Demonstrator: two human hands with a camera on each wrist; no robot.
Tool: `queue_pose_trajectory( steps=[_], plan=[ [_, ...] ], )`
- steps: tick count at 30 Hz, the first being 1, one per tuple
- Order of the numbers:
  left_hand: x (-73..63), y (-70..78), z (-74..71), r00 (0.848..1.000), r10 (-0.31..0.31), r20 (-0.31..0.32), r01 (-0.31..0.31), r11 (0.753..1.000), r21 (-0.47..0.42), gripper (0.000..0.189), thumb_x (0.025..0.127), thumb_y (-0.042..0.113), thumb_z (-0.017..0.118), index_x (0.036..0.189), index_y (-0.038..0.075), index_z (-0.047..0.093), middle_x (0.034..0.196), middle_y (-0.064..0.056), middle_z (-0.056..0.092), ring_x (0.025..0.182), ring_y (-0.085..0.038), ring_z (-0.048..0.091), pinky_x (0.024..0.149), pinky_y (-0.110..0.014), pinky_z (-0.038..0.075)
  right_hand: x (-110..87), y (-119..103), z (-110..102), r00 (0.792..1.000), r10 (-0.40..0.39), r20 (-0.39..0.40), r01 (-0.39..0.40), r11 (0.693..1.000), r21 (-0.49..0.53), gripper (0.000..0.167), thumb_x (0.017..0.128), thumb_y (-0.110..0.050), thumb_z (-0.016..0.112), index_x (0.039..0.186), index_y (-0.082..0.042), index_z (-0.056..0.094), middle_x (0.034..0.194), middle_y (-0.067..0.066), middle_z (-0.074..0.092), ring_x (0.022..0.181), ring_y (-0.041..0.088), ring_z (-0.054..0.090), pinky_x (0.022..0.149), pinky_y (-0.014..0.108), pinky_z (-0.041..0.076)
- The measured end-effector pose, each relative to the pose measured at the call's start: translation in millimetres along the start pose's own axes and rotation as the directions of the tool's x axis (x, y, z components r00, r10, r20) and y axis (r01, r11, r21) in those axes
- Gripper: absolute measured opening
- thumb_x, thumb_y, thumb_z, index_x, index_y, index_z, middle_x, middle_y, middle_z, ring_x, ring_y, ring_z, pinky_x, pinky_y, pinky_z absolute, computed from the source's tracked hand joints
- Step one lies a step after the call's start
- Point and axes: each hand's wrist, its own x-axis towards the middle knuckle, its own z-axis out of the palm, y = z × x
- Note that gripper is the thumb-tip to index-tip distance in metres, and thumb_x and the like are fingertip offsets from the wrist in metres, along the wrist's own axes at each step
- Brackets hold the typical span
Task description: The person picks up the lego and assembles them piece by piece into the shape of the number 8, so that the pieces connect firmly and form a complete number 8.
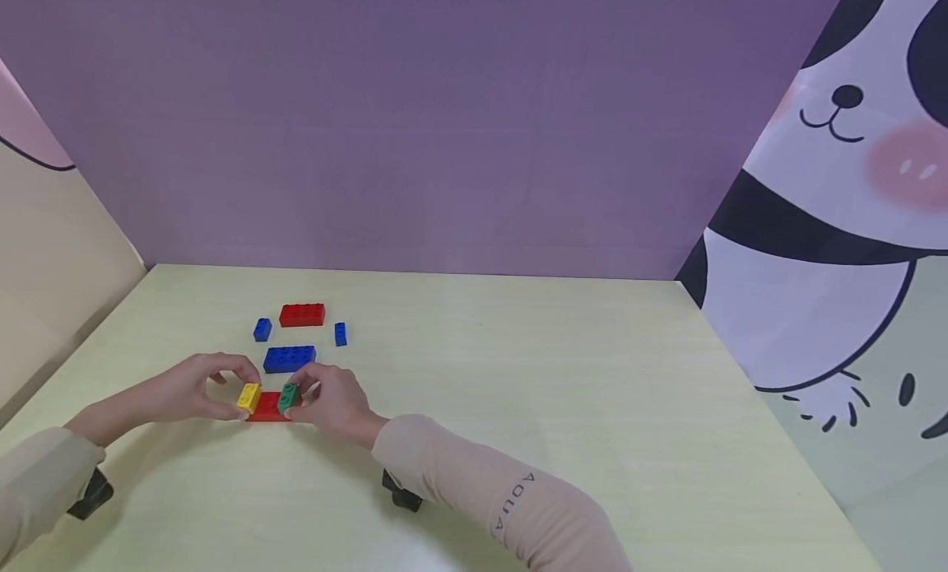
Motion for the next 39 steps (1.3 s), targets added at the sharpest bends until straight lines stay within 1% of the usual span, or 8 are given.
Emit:
queue_pose_trajectory(
  steps=[4, 10, 19, 22, 27, 30, 34, 39],
  plan=[
    [0.8, -1.5, -0.3, 1.0, -0.01, 0.015, 0.01, 1.0, -0.002, 0.041, 0.07, 0.032, 0.078, 0.102, 0.014, 0.059, 0.099, 0.002, 0.062, 0.1, -0.022, 0.053, 0.081, -0.049, 0.047, 0.3, -0.1, 0.1, 1.0, 0.004, 0.003, -0.004, 1.0, 0.007, 0.03, 0.075, -0.01, 0.074, 0.102, -0.014, 0.063, 0.093, -0.001, 0.064, 0.085, 0.015, 0.058, 0.064, 0.013, 0.045],
    [1.2, -2.9, -0.3, 1.0, -0.021, 0.019, 0.02, 1.0, 0.008, 0.042, 0.071, 0.033, 0.077, 0.104, 0.015, 0.059, 0.1, 0.002, 0.061, 0.1, -0.022, 0.053, 0.082, -0.049, 0.047, 0.9, -0.7, -0.4, 1.0, 0.009, 0.006, -0.009, 1.0, 0.0, 0.03, 0.075, -0.01, 0.074, 0.102, -0.013, 0.063, 0.093, -0.001, 0.064, 0.084, 0.014, 0.058, 0.065, 0.013, 0.045],
    [-0.8, -2.6, -0.2, 0.999, -0.047, 0.019, 0.048, 0.999, -0.024, 0.043, 0.071, 0.035, 0.077, 0.105, 0.015, 0.058, 0.102, 0.0, 0.061, 0.101, -0.023, 0.052, 0.081, -0.047, 0.047, 2.2, -0.9, -0.3, 1.0, 0.007, 0.01, -0.007, 1.0, -0.012, 0.028, 0.075, -0.01, 0.074, 0.1, -0.014, 0.063, 0.092, -0.001, 0.064, 0.083, 0.012, 0.058, 0.065, 0.012, 0.045],
    [-0.9, -1.5, -2.3, 0.999, -0.039, 0.028, 0.04, 0.999, -0.021, 0.043, 0.071, 0.035, 0.076, 0.104, 0.015, 0.058, 0.101, 0.001, 0.061, 0.101, -0.022, 0.052, 0.081, -0.046, 0.047, 2.0, -1.0, -0.6, 1.0, 0.011, 0.011, -0.011, 1.0, -0.006, 0.028, 0.075, -0.009, 0.074, 0.1, -0.014, 0.063, 0.091, -0.002, 0.064, 0.083, 0.012, 0.058, 0.065, 0.013, 0.045],
    [-0.4, 1.1, -8.4, 0.999, -0.004, 0.035, 0.004, 1.0, -0.017, 0.042, 0.072, 0.034, 0.075, 0.105, 0.014, 0.057, 0.101, 0.002, 0.061, 0.101, -0.024, 0.053, 0.08, -0.045, 0.046, 1.1, -1.2, -1.4, 1.0, 0.014, 0.011, -0.014, 1.0, -0.001, 0.028, 0.075, -0.01, 0.074, 0.1, -0.014, 0.063, 0.091, -0.001, 0.064, 0.083, 0.013, 0.058, 0.065, 0.013, 0.045],
    [-0.1, 2.7, -12.5, 1.0, 0.001, 0.03, 0.0, 1.0, -0.016, 0.043, 0.074, 0.033, 0.075, 0.106, 0.012, 0.056, 0.101, 0.0, 0.061, 0.102, -0.026, 0.053, 0.08, -0.047, 0.046, 0.8, -0.9, -1.5, 1.0, 0.017, 0.012, -0.017, 1.0, -0.001, 0.028, 0.075, -0.01, 0.074, 0.1, -0.014, 0.063, 0.091, -0.001, 0.064, 0.083, 0.013, 0.058, 0.065, 0.013, 0.045],
    [1.8, 4.1, -16.9, 1.0, -0.012, 0.015, 0.012, 1.0, -0.015, 0.043, 0.075, 0.032, 0.074, 0.108, 0.011, 0.055, 0.103, -0.004, 0.061, 0.102, -0.027, 0.053, 0.082, -0.048, 0.046, 0.6, -0.5, -1.4, 1.0, 0.023, 0.013, -0.023, 1.0, 0.004, 0.028, 0.075, -0.01, 0.074, 0.1, -0.014, 0.063, 0.091, -0.001, 0.064, 0.083, 0.013, 0.058, 0.065, 0.013, 0.045],
    [7.0, 1.4, -19.7, 0.999, -0.012, -0.03, 0.012, 1.0, -0.005, 0.042, 0.076, 0.031, 0.073, 0.109, 0.011, 0.055, 0.105, -0.006, 0.062, 0.101, -0.025, 0.054, 0.081, -0.046, 0.047, 0.8, 0.0, -1.2, 1.0, 0.024, 0.012, -0.024, 1.0, 0.003, 0.028, 0.075, -0.01, 0.074, 0.101, -0.014, 0.063, 0.091, -0.001, 0.064, 0.083, 0.014, 0.058, 0.065, 0.013, 0.046]
  ],
)
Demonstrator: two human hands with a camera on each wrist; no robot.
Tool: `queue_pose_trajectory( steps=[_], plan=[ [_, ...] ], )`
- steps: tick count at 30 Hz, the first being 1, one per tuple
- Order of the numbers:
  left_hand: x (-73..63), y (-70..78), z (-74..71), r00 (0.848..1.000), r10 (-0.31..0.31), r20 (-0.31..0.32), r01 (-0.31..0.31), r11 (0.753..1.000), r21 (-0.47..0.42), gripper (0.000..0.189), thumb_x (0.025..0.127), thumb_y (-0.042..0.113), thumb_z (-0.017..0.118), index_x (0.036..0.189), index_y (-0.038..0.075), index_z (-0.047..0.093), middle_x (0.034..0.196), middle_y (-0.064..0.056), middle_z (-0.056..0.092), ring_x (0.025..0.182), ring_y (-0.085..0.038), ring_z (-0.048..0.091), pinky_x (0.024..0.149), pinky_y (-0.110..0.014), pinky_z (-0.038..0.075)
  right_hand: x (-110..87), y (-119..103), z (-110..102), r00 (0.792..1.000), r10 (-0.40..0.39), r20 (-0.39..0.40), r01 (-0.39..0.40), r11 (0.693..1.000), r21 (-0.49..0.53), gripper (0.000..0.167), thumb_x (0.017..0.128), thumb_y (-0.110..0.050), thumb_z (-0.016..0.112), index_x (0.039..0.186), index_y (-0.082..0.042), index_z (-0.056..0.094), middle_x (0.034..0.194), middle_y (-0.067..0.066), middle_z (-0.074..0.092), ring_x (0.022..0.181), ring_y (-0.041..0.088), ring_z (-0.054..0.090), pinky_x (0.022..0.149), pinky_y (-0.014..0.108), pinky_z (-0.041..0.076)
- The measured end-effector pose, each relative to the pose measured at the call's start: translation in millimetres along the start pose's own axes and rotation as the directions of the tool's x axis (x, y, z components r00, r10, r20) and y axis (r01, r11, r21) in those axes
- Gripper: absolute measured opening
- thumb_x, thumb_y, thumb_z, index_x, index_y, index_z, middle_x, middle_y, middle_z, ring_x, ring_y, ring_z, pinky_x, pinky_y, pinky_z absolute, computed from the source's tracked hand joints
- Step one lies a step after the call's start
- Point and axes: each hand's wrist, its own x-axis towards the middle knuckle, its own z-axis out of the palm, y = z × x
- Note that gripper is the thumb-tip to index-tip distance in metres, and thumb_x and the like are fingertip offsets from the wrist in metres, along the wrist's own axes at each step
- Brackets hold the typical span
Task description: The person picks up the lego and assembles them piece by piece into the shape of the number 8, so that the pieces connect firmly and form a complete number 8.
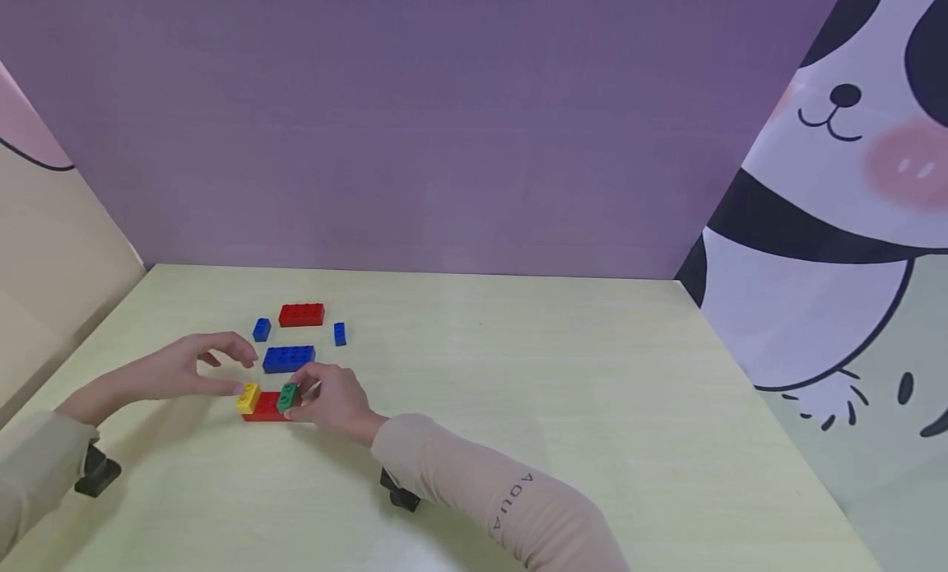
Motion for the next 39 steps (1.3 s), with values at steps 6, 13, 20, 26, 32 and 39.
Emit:
queue_pose_trajectory(
  steps=[6, 13, 20, 26, 32, 39],
  plan=[
    [8.7, -8.6, 1.8, 0.996, -0.038, -0.082, 0.038, 0.999, 0.01, 0.045, 0.078, 0.034, 0.071, 0.111, 0.009, 0.054, 0.107, -0.006, 0.061, 0.101, -0.025, 0.055, 0.081, -0.042, 0.049, 0.8, 0.2, 0.6, 1.0, -0.001, 0.003, 0.001, 1.0, 0.0, 0.028, 0.075, -0.009, 0.074, 0.1, -0.014, 0.063, 0.091, -0.001, 0.064, 0.083, 0.013, 0.058, 0.066, 0.013, 0.046],
    [16.0, -17.1, 8.8, 0.99, -0.072, -0.122, 0.069, 0.997, -0.025, 0.046, 0.079, 0.031, 0.07, 0.114, 0.006, 0.052, 0.11, -0.011, 0.059, 0.103, -0.028, 0.054, 0.084, -0.045, 0.049, 0.6, 0.1, 0.6, 1.0, -0.009, 0.008, 0.009, 1.0, 0.002, 0.029, 0.075, -0.009, 0.074, 0.102, -0.013, 0.063, 0.092, -0.001, 0.065, 0.085, 0.014, 0.059, 0.068, 0.013, 0.046],
    [24.4, -25.5, 17.6, 0.99, -0.096, -0.107, 0.091, 0.994, -0.054, 0.049, 0.079, 0.029, 0.07, 0.117, 0.005, 0.05, 0.113, -0.014, 0.056, 0.106, -0.031, 0.052, 0.083, -0.041, 0.051, 0.7, 0.9, 0.0, 1.0, 0.0, 0.01, 0.0, 1.0, -0.002, 0.028, 0.075, -0.01, 0.074, 0.101, -0.014, 0.063, 0.091, -0.002, 0.065, 0.085, 0.014, 0.058, 0.068, 0.013, 0.045],
    [27.3, -25.9, 22.8, 0.989, -0.105, -0.101, 0.103, 0.994, -0.019, 0.05, 0.079, 0.026, 0.071, 0.117, 0.002, 0.05, 0.114, -0.017, 0.055, 0.106, -0.033, 0.052, 0.08, -0.037, 0.053, 0.1, 0.6, 0.4, 1.0, -0.001, 0.009, 0.001, 1.0, -0.003, 0.027, 0.075, -0.01, 0.074, 0.099, -0.014, 0.063, 0.091, -0.001, 0.065, 0.085, 0.014, 0.057, 0.068, 0.013, 0.045],
    [29.4, -20.4, 23.4, 0.99, -0.098, -0.102, 0.102, 0.994, 0.039, 0.05, 0.078, 0.023, 0.072, 0.118, 0.002, 0.051, 0.115, -0.016, 0.056, 0.106, -0.032, 0.052, 0.085, -0.042, 0.051, 0.0, 0.2, 0.2, 1.0, -0.004, 0.008, 0.004, 1.0, 0.0, 0.028, 0.075, -0.01, 0.074, 0.1, -0.014, 0.063, 0.091, -0.002, 0.065, 0.085, 0.013, 0.058, 0.069, 0.013, 0.045],
    [33.0, -21.2, 26.2, 0.99, -0.091, -0.11, 0.1, 0.991, 0.083, 0.044, 0.078, 0.022, 0.072, 0.114, 0.005, 0.055, 0.111, -0.014, 0.058, 0.105, -0.031, 0.052, 0.088, -0.046, 0.048, 0.0, 0.6, 0.2, 1.0, -0.004, 0.008, 0.004, 1.0, 0.0, 0.027, 0.075, -0.01, 0.074, 0.099, -0.014, 0.063, 0.091, -0.001, 0.065, 0.085, 0.014, 0.058, 0.069, 0.013, 0.045]
  ],
)
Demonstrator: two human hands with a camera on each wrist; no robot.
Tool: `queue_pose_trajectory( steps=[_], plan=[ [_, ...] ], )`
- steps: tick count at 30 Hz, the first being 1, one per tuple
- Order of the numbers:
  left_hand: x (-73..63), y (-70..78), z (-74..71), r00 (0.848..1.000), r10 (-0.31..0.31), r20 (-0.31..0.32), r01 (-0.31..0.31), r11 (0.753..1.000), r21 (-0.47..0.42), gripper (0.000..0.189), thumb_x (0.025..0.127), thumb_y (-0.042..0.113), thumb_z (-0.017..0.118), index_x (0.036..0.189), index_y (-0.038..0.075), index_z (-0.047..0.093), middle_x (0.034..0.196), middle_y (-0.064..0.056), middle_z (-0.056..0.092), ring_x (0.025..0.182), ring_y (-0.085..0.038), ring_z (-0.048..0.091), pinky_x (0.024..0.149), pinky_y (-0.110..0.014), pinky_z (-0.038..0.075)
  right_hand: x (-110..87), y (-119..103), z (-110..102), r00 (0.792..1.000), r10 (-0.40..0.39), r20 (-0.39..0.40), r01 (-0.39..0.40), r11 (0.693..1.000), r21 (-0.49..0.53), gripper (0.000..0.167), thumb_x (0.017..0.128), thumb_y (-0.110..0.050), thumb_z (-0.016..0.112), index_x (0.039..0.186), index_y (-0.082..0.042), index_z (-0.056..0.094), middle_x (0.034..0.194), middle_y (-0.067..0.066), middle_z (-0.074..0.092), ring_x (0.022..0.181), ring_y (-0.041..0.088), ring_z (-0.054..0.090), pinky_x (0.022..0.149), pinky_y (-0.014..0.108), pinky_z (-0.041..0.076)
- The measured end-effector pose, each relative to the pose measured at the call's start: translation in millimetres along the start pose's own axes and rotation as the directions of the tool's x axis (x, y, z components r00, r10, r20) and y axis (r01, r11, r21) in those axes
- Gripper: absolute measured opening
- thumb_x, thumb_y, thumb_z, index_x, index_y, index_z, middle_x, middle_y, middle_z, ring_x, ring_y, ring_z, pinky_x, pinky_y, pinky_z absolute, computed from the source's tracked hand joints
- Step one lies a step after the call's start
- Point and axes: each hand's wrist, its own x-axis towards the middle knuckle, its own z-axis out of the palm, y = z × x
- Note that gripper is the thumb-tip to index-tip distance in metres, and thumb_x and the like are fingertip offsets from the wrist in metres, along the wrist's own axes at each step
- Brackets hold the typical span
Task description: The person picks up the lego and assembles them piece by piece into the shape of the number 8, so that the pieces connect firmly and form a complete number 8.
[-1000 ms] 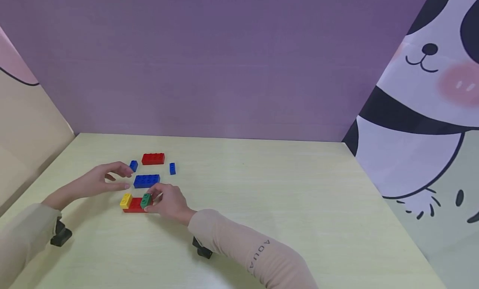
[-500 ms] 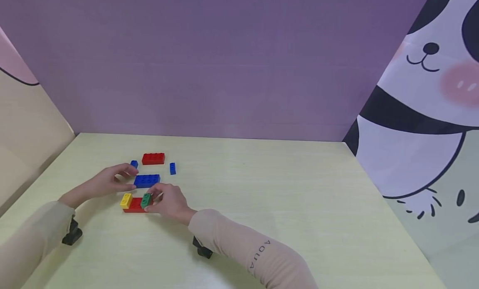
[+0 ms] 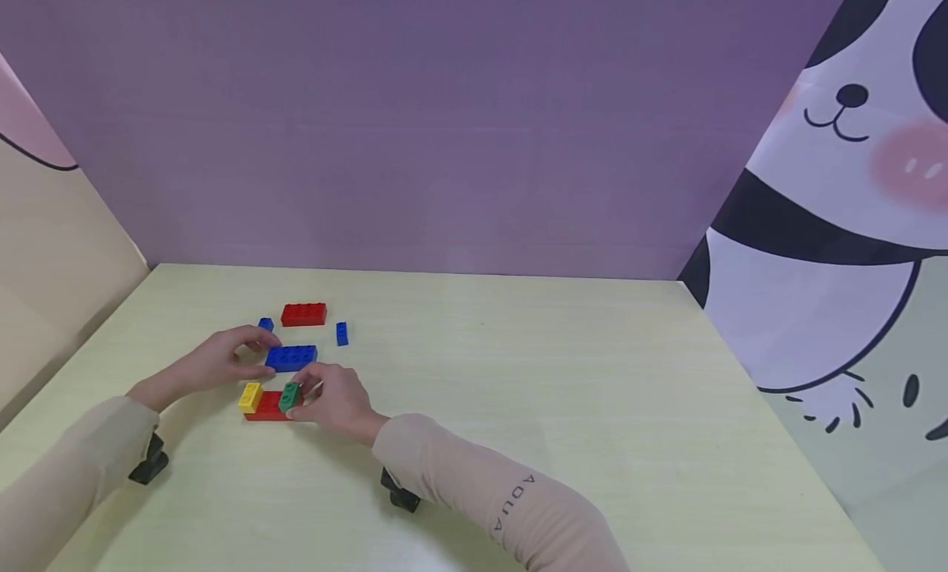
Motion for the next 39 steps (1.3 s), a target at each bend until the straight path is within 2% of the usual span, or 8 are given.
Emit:
queue_pose_trajectory(
  steps=[22, 34, 39],
  plan=[
    [-5.0, 1.7, -3.5, 0.999, -0.04, 0.01, 0.04, 0.999, -0.014, 0.042, 0.078, 0.024, 0.072, 0.113, 0.008, 0.055, 0.109, -0.013, 0.059, 0.104, -0.03, 0.052, 0.084, -0.042, 0.051, -0.8, -0.8, 0.6, 1.0, 0.028, -0.006, -0.028, 0.999, 0.02, 0.027, 0.075, -0.01, 0.074, 0.099, -0.014, 0.063, 0.091, -0.001, 0.066, 0.086, 0.014, 0.059, 0.068, 0.013, 0.046],
    [-16.5, 1.0, -15.6, 0.999, 0.03, -0.031, -0.031, 0.999, -0.025, 0.038, 0.08, 0.025, 0.07, 0.111, 0.008, 0.056, 0.11, -0.012, 0.059, 0.106, -0.033, 0.051, 0.085, -0.051, 0.048, 0.6, -1.4, 0.8, 0.998, 0.06, -0.005, -0.06, 0.998, 0.001, 0.031, 0.075, -0.012, 0.075, 0.103, -0.014, 0.063, 0.093, -0.001, 0.065, 0.085, 0.012, 0.057, 0.069, 0.014, 0.045],
    [-19.4, 2.0, -19.0, 0.999, 0.032, -0.038, -0.033, 0.999, -0.014, 0.039, 0.079, 0.027, 0.071, 0.11, 0.009, 0.056, 0.109, -0.011, 0.059, 0.105, -0.031, 0.051, 0.083, -0.049, 0.048, 0.6, -1.0, 1.3, 0.998, 0.065, -0.006, -0.065, 0.998, -0.007, 0.033, 0.075, -0.012, 0.075, 0.106, -0.014, 0.062, 0.093, -0.002, 0.065, 0.084, 0.011, 0.057, 0.069, 0.013, 0.045]
  ],
)
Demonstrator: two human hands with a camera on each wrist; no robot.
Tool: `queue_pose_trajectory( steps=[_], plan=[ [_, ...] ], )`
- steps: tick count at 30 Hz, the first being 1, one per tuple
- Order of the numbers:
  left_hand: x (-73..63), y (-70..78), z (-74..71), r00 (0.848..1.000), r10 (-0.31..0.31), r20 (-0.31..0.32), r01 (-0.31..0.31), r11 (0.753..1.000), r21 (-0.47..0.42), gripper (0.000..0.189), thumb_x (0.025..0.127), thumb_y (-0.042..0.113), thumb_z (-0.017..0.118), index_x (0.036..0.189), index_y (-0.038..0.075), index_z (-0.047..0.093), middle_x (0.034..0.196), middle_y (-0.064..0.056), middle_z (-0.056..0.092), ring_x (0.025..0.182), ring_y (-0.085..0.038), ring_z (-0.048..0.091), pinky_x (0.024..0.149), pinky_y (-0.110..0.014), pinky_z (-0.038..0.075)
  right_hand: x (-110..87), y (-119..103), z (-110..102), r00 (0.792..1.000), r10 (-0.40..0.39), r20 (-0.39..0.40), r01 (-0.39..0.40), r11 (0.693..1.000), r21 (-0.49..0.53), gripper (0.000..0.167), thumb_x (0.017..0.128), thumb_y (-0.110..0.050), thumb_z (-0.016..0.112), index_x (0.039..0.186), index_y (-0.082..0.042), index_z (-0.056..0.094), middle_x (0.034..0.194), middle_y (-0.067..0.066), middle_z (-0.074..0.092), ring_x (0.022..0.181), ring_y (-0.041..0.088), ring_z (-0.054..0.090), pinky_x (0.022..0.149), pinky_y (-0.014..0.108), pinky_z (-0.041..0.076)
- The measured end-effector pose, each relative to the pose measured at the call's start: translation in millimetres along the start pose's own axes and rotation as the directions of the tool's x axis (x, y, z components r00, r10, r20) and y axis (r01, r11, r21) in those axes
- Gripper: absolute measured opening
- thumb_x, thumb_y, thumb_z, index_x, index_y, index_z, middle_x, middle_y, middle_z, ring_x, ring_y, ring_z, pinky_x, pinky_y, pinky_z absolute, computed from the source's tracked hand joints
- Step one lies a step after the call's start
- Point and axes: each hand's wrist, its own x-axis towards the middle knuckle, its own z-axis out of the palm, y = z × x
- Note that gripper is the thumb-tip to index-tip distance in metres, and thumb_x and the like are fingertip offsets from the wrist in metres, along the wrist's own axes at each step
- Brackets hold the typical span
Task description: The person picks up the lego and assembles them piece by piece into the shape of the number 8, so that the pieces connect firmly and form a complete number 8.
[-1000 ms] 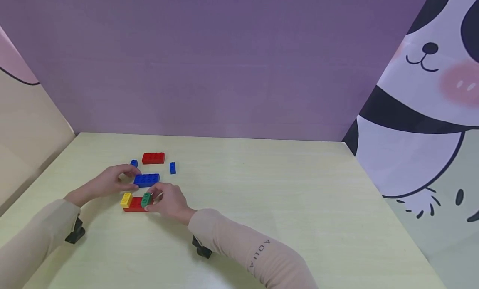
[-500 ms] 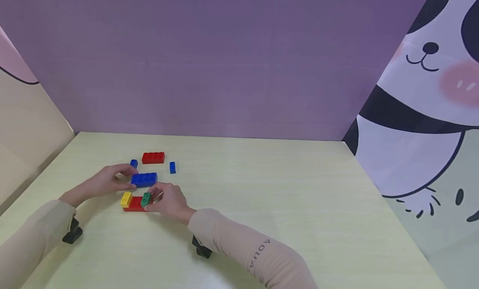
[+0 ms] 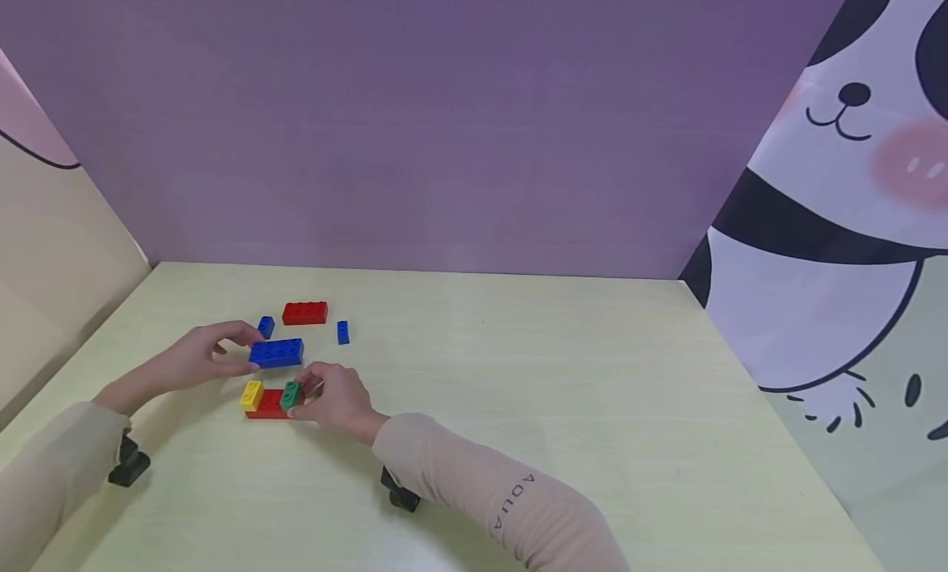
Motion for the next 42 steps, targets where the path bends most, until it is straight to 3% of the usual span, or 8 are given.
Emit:
queue_pose_trajectory(
  steps=[19, 32, 42],
  plan=[
    [-9.8, 16.6, -19.2, 0.998, 0.063, 0.003, -0.063, 0.998, -0.004, 0.04, 0.076, 0.029, 0.074, 0.107, 0.01, 0.057, 0.108, -0.008, 0.06, 0.104, -0.031, 0.052, 0.084, -0.051, 0.047, -0.5, 0.4, 0.1, 1.0, -0.002, 0.002, 0.002, 1.0, -0.031, 0.032, 0.075, -0.013, 0.075, 0.105, -0.014, 0.062, 0.096, -0.001, 0.065, 0.086, 0.011, 0.057, 0.071, 0.013, 0.045],
    [-15.6, 21.9, -21.2, 0.988, 0.09, 0.129, -0.079, 0.993, -0.089, 0.039, 0.075, 0.028, 0.074, 0.107, 0.016, 0.056, 0.106, -0.003, 0.06, 0.106, -0.025, 0.051, 0.086, -0.051, 0.044, 1.2, -0.2, 1.7, 1.0, 0.0, 0.014, 0.0, 0.999, -0.043, 0.033, 0.075, -0.014, 0.075, 0.105, -0.011, 0.06, 0.094, 0.001, 0.065, 0.082, 0.01, 0.056, 0.069, 0.015, 0.045],
    [-19.3, 18.3, -18.6, 0.982, 0.106, 0.158, -0.087, 0.989, -0.12, 0.036, 0.075, 0.027, 0.074, 0.106, 0.017, 0.057, 0.104, 0.001, 0.06, 0.105, -0.023, 0.051, 0.085, -0.047, 0.043, -0.1, -0.6, 1.5, 1.0, 0.006, 0.005, -0.006, 1.0, -0.027, 0.034, 0.074, -0.012, 0.075, 0.105, -0.011, 0.061, 0.094, 0.002, 0.065, 0.083, 0.011, 0.056, 0.068, 0.015, 0.046]
  ],
)
